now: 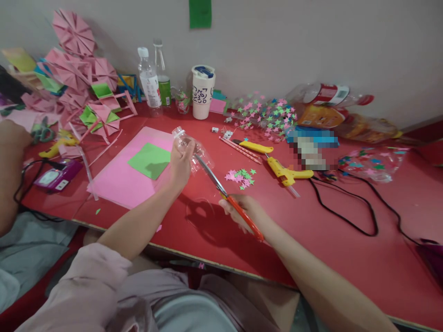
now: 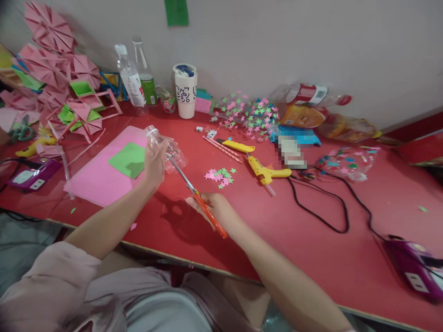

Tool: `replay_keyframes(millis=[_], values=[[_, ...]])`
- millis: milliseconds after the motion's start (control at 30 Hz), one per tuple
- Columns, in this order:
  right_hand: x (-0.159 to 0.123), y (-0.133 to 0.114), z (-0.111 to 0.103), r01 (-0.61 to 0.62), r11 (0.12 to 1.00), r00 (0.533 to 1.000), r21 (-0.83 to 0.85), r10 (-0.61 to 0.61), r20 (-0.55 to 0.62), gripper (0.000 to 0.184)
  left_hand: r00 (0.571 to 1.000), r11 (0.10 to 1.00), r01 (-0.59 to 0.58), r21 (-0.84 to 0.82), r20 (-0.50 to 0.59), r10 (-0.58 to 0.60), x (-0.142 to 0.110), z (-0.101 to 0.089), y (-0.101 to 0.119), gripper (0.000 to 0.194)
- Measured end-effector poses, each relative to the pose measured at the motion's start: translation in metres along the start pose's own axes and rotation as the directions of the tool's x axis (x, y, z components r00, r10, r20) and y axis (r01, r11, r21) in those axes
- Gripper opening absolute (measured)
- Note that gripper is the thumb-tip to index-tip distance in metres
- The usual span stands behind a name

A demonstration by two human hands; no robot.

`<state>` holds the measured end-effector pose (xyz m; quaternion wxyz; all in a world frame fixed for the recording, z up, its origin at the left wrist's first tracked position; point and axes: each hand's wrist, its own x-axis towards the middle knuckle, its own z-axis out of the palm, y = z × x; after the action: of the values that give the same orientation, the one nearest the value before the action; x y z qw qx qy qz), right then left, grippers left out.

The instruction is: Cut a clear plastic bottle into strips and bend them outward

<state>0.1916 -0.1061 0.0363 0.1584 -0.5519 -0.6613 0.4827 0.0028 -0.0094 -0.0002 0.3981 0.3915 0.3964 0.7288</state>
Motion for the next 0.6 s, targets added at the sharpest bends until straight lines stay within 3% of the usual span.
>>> replay_keyframes(millis=[200, 600], values=[[-0.0014, -0.0052, -0.0026, -0.047, 0.998, 0.997, 0.045, 0.044, 0.069, 0.053, 0.996, 0.999, -0.037, 0.004, 0.076, 0.036, -0.0067, 0.0065, 0.0006, 0.022], [-0.0020, -0.0016, 0.0031, -0.004, 0.998, 1.000, 0.061, 0.006, -0.031, 0.049, 0.997, 0.998, -0.039, 0.054, 0.066, 0.035, -0.0066, 0.0049, -0.0041, 0.025]])
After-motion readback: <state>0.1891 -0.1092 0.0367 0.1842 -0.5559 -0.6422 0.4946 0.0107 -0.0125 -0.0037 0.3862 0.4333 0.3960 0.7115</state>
